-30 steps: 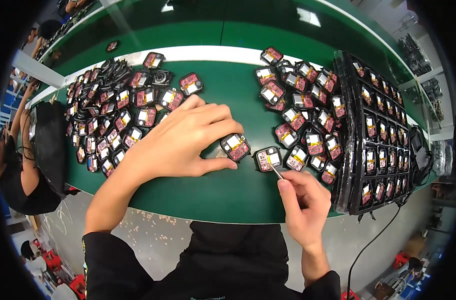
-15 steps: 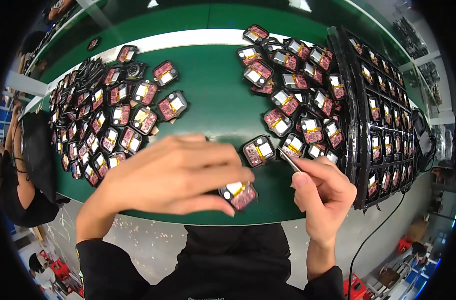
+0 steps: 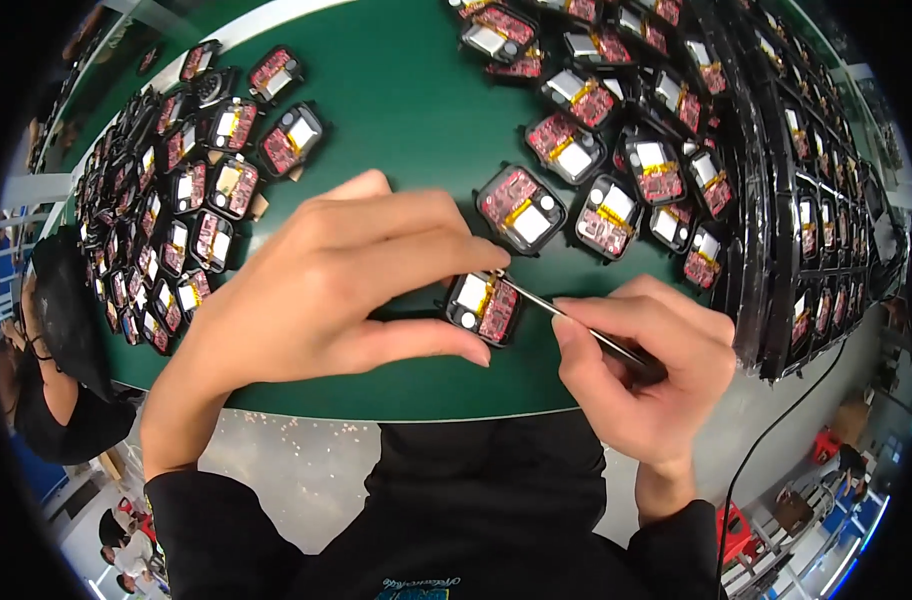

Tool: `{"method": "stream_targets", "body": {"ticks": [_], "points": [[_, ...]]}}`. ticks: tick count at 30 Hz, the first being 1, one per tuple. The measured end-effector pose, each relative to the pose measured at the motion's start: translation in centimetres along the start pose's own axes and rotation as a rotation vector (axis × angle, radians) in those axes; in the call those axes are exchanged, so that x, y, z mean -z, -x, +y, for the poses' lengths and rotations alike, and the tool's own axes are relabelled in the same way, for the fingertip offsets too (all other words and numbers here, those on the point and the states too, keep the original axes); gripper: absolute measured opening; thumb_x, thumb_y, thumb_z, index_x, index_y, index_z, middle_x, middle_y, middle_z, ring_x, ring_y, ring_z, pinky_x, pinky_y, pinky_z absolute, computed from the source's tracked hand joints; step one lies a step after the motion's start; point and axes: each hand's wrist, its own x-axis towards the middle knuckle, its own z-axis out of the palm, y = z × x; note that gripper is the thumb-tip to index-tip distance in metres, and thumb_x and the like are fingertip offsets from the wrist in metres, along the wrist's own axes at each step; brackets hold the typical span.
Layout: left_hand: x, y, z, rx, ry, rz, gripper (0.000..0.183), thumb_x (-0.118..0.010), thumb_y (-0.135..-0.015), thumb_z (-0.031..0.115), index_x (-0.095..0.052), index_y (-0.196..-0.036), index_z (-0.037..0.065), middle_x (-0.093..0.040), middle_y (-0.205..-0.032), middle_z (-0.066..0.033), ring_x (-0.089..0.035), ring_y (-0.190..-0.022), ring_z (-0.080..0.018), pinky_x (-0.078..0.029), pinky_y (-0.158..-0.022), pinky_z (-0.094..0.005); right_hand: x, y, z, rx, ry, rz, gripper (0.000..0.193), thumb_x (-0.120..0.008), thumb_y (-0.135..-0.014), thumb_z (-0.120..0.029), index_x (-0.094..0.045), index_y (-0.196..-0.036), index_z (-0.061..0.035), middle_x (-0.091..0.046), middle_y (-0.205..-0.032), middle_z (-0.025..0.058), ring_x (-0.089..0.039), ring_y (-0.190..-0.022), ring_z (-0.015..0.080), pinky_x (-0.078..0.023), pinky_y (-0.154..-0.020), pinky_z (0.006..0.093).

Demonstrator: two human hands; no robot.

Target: Manually assembling or inspecting small electronic watch components at a factory workbench.

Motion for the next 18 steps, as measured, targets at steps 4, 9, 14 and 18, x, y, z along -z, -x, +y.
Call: {"method": "stream_targets", "body": {"ticks": [4,9,14,18], "points": [[0.0,-0.1,0.1,0.017,0.003,-0.018,0.064,-0.099,-0.066,0.035,-0.083,-0.120,0.003,-0.077,-0.099,-0.0071,-0.069,-0.089,-0.0243,-0.048,-0.077,-0.0354,0.0,0.0,-0.2,-0.024,-0.003,-0.049,0.017,-0.081,-0.079,0.009,-0.082,-0.095,0.0035,-0.067,-0.069,0.0034,-0.047,-0.050,0.0037,-0.030,-0.048,0.0226],[-0.2,-0.1,-0.1,0.026,0.011,-0.022,0.065,-0.099,-0.065,0.037,-0.083,-0.119,0.004,-0.077,-0.097,-0.0067,-0.069,-0.086,-0.0239,-0.048,-0.075,-0.0350,-0.2,0.3,-0.1,-0.004,0.012,-0.031,0.018,-0.082,-0.079,0.009,-0.082,-0.096,0.0031,-0.066,-0.069,0.0030,-0.046,-0.050,0.0034,-0.029,-0.047,0.0226],[-0.2,-0.2,0.6,0.112,-0.005,-0.016,0.066,-0.101,-0.064,0.041,-0.082,-0.116,0.005,-0.077,-0.096,-0.0049,-0.066,-0.081,-0.0200,-0.047,-0.067,-0.0307,-0.4,0.8,0.1,0.068,0.050,0.035,0.023,-0.083,-0.077,0.010,-0.084,-0.099,0.0021,-0.066,-0.072,0.0024,-0.045,-0.049,0.0027,-0.028,-0.046,0.0227],[-0.4,-0.1,0.1,0.055,-0.005,0.011,0.064,-0.101,-0.064,0.043,-0.081,-0.113,0.006,-0.077,-0.095,-0.0041,-0.064,-0.080,-0.0177,-0.046,-0.063,-0.0283,-0.8,1.0,0.2,0.129,0.145,0.065,0.030,-0.087,-0.074,0.009,-0.086,-0.102,0.0003,-0.066,-0.075,0.0013,-0.043,-0.049,0.0020,-0.028,-0.045,0.0236]]}}
